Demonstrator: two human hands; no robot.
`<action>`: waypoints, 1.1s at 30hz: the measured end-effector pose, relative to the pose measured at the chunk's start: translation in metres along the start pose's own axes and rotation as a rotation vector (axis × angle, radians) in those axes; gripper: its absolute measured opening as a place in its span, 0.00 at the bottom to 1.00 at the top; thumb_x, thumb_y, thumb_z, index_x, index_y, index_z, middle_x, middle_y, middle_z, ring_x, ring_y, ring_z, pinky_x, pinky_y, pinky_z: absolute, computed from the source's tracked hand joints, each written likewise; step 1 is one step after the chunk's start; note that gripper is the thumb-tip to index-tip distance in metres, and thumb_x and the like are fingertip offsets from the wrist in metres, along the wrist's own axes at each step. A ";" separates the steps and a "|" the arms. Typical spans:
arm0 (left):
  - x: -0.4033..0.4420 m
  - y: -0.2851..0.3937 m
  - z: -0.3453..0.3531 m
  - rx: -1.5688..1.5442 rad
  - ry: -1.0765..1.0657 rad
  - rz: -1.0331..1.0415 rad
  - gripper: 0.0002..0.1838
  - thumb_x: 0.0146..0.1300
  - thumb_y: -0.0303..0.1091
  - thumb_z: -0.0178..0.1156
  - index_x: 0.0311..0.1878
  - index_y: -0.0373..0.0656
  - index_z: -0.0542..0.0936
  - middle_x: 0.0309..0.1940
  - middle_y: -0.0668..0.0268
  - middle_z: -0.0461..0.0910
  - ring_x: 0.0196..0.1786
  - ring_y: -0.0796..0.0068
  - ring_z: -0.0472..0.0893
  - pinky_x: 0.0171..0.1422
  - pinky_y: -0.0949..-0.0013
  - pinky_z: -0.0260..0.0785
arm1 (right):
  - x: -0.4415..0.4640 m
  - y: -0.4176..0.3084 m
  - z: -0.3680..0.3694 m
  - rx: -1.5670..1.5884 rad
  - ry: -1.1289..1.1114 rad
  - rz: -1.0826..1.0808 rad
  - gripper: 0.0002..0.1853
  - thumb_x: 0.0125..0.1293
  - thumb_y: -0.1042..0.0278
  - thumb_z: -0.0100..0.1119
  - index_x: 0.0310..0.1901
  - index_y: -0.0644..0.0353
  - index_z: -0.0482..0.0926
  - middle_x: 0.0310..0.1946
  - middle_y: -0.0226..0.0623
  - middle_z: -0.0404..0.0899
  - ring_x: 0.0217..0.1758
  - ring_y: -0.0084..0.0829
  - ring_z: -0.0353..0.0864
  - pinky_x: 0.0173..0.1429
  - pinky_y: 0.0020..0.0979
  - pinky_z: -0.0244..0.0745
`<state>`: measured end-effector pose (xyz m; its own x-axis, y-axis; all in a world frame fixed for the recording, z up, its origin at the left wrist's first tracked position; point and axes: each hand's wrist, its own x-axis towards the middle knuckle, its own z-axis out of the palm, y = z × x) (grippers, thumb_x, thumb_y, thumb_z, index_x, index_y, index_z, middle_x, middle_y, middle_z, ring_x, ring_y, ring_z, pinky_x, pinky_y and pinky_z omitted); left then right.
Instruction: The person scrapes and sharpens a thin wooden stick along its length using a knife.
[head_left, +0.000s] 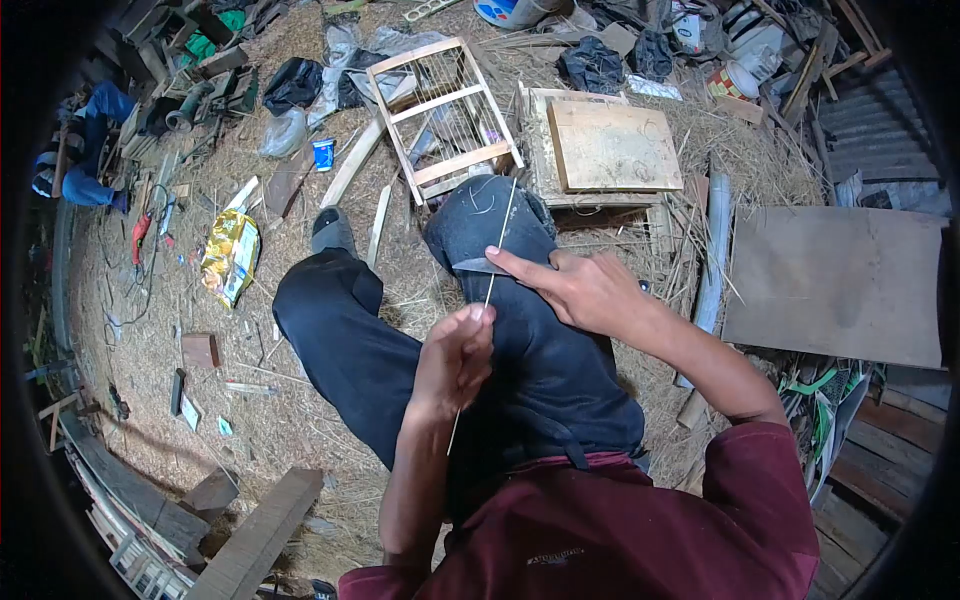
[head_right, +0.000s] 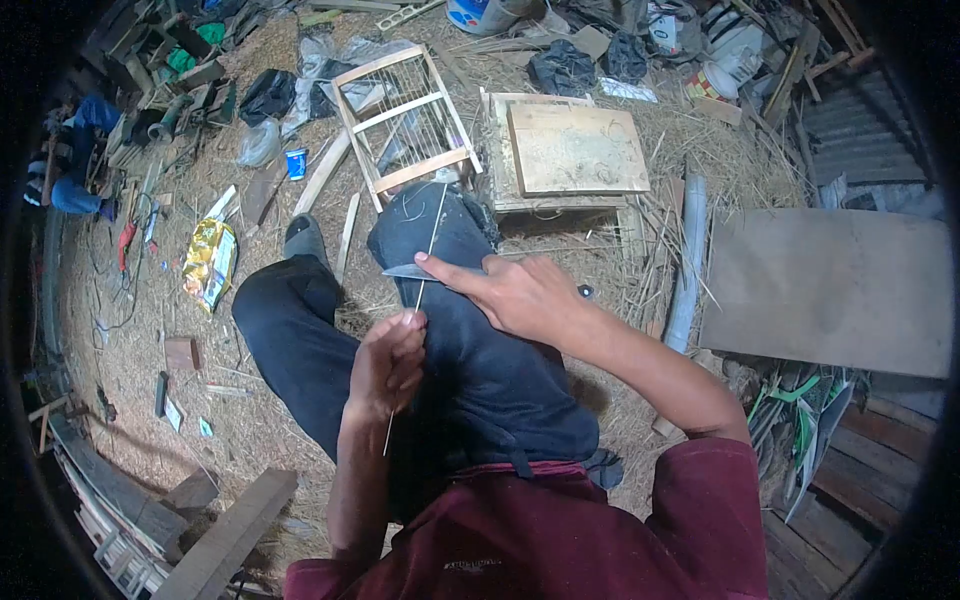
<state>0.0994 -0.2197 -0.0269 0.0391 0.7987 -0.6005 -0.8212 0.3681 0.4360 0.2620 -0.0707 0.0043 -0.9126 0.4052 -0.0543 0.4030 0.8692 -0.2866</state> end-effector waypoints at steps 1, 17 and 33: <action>-0.008 -0.002 -0.002 -0.002 0.040 -0.039 0.10 0.75 0.39 0.50 0.39 0.45 0.73 0.17 0.80 0.61 0.10 0.90 0.53 0.13 0.80 0.43 | -0.001 -0.001 0.001 -0.002 -0.012 0.012 0.34 0.68 0.65 0.54 0.73 0.25 0.60 0.19 0.39 0.73 0.17 0.41 0.76 0.21 0.42 0.72; -0.021 -0.011 0.005 0.190 0.081 0.213 0.11 0.75 0.39 0.52 0.39 0.42 0.75 0.17 0.81 0.59 0.16 0.91 0.55 0.17 0.80 0.46 | 0.000 -0.003 -0.009 0.114 -0.006 -0.047 0.34 0.67 0.67 0.54 0.73 0.28 0.61 0.23 0.41 0.77 0.22 0.43 0.80 0.27 0.42 0.76; -0.101 -0.049 -0.015 0.195 0.172 0.055 0.11 0.75 0.37 0.52 0.39 0.39 0.75 0.17 0.80 0.60 0.17 0.91 0.55 0.20 0.80 0.45 | 0.002 0.002 0.000 0.208 0.052 0.133 0.30 0.70 0.68 0.52 0.71 0.28 0.64 0.23 0.47 0.76 0.22 0.51 0.77 0.31 0.47 0.75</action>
<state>0.1268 -0.3258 0.0024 -0.1132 0.7337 -0.6700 -0.6933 0.4247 0.5823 0.2607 -0.0675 0.0039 -0.8458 0.5305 -0.0568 0.4912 0.7328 -0.4708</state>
